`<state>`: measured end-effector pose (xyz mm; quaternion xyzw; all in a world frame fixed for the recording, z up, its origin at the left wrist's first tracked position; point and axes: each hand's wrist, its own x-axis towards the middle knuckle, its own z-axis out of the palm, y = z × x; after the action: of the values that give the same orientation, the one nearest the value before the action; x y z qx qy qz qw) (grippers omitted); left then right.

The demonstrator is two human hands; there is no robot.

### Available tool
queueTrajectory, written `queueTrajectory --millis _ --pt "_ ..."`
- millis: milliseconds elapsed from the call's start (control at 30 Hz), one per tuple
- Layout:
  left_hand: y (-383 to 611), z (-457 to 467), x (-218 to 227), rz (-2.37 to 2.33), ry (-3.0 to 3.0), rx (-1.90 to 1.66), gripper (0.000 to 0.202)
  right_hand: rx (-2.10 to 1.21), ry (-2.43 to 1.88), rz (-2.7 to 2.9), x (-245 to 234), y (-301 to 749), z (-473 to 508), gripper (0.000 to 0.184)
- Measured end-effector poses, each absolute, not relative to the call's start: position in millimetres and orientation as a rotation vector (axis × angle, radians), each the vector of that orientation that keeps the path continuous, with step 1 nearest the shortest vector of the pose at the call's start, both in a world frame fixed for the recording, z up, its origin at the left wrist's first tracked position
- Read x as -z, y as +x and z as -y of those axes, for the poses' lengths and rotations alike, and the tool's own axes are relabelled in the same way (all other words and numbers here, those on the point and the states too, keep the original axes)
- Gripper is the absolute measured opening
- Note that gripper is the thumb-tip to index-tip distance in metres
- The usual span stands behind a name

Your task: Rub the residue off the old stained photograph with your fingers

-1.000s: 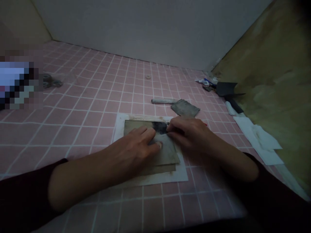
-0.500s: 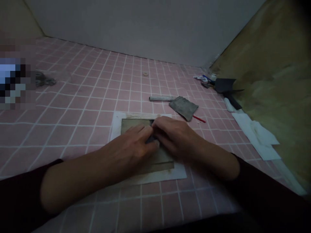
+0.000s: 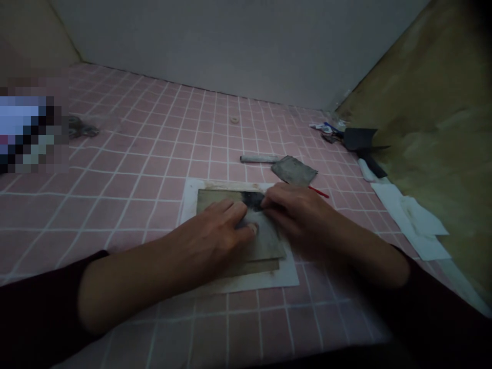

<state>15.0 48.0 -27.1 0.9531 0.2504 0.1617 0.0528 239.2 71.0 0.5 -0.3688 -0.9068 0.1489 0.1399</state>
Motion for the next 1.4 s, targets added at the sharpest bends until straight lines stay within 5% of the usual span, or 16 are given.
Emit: queueTrajectory --millis 1400 --pt "15.0 -47.5 27.5 -0.766 2.873 -0.468 0.022 -0.431 -1.096 2.635 -8.1 247.1 -73.8 0.014"
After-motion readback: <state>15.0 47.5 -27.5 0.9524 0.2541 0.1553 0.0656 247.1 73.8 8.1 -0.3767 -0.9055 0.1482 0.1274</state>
